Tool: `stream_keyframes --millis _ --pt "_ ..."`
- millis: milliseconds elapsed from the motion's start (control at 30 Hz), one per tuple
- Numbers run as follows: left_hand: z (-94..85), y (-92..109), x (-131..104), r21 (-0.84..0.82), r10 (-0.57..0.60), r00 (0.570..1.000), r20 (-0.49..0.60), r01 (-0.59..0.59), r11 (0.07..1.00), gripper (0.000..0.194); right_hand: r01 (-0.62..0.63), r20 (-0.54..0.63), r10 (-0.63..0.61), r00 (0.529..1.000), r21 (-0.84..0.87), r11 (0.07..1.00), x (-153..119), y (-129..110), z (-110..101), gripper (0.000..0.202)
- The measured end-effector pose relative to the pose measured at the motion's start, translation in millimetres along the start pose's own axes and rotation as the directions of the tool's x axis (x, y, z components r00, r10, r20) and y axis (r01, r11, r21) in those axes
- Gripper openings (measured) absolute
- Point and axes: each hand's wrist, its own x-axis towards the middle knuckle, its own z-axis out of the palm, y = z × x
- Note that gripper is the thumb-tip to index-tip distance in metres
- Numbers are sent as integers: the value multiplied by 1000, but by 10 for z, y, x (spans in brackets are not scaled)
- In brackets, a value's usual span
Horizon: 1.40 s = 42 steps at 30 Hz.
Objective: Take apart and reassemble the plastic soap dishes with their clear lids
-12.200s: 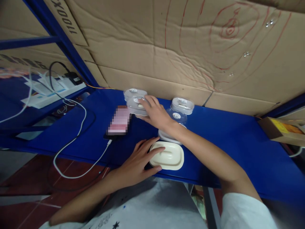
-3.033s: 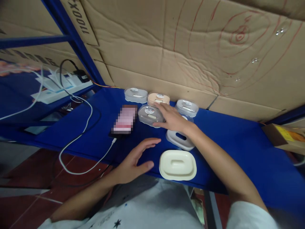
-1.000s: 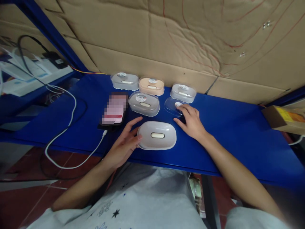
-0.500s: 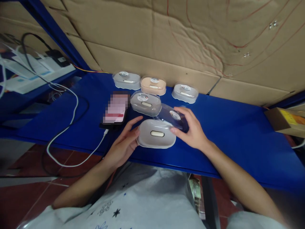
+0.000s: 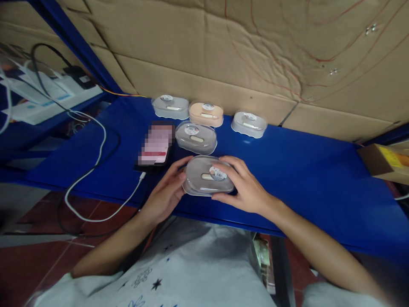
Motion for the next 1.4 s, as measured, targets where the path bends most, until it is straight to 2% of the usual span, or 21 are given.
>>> stream_keyframes --millis 100,267,367,467,600,733,800,900,1000,1100,1200,1267,1333,1400 --pt "1 5 6 0 4 1000 -6 -4 1000 46 -4 6 4 1000 -12 1000 -3 -5 6 83" --pt "11 17 1 22 14 999 -44 -13 1000 47 20 84 -14 996 -72 997 -1 -8 26 99" --pt "14 13 -2 47 -4 1000 -25 5 999 52 38 89 -29 996 -112 993 -1 36 -4 93" --pt "10 9 -8 55 0 999 32 -2 998 56 23 86 -9 996 -156 987 -4 177 -88 90" --pt "3 -3 -28 151 59 995 75 -70 986 49 -58 33 69 997 -262 963 -26 451 -202 87" --pt "-3 -42 -62 349 163 971 176 -216 912 48 -114 8 120 993 -270 956 -64 586 -219 86" --pt "-1 -59 -86 450 203 952 230 -288 845 48 -132 9 139 990 -251 959 -56 585 -220 84" --pt "25 -61 -132 622 270 922 277 -387 681 50 -165 -44 160 986 -207 964 77 603 -273 63" --pt "93 -42 -172 774 295 884 362 -461 433 57 -158 -100 145 984 -140 977 418 738 -352 54" --pt "175 -31 -164 840 284 844 455 -513 179 60 -149 -48 143 989 -185 971 907 960 -348 56" --pt "236 -33 -87 859 271 823 499 -512 -24 61 -131 38 144 989 -229 965 1364 1131 -231 55" --pt "262 -37 -9 872 258 834 488 -475 -115 63 -126 81 151 985 -253 959 1558 1163 -136 55" --pt "277 -46 74 891 263 852 453 -418 -179 66 -129 107 165 981 -282 951 1626 1129 -74 54" --pt "281 -65 146 907 288 864 413 -361 -216 69 -131 114 174 978 -311 941 1581 1044 -62 53"
